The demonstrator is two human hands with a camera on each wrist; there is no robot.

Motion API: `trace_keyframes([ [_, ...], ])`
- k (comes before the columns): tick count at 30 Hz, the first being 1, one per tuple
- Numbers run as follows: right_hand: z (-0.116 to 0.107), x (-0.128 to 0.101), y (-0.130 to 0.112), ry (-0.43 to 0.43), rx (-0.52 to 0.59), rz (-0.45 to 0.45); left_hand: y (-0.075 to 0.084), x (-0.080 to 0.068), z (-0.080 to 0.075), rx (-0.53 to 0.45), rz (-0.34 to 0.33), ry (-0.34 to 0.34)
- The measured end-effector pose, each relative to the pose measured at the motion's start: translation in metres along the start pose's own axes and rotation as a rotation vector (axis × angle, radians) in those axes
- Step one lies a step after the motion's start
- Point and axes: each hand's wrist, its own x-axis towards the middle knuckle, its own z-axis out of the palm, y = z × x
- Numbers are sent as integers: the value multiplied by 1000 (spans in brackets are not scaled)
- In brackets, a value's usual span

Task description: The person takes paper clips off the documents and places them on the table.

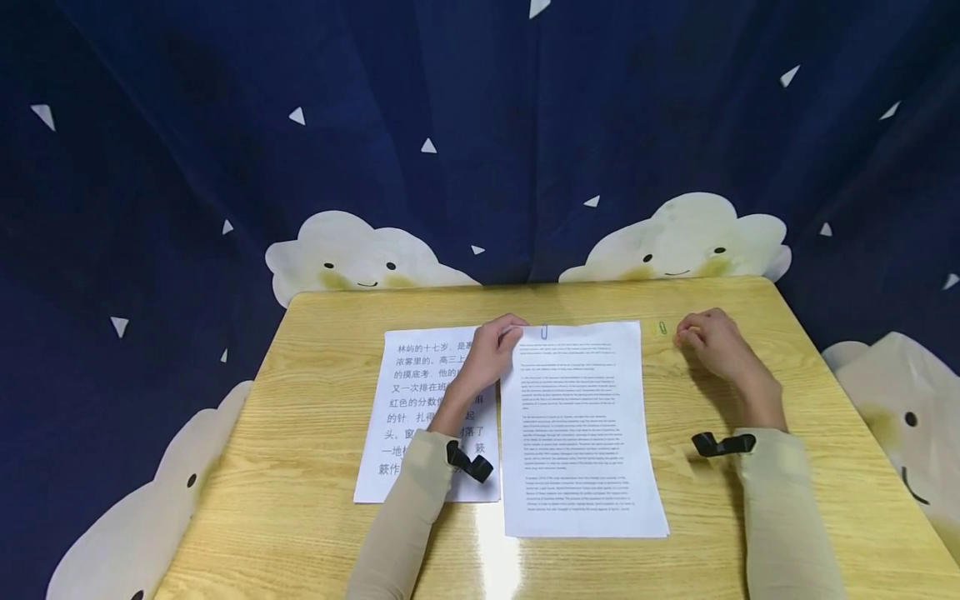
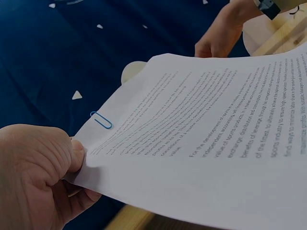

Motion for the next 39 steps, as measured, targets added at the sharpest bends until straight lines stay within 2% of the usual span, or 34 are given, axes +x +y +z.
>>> trace_keyframes([
  [13,23,7,0,22,-93,-85,0,-1,0,-4,-16,-5],
  [27,32,8,-3,23,-69,-20,2,0,0,9,-14,0],
  [39,37,6,-3,58,-72,-9,0,1,1,3,8,-7],
])
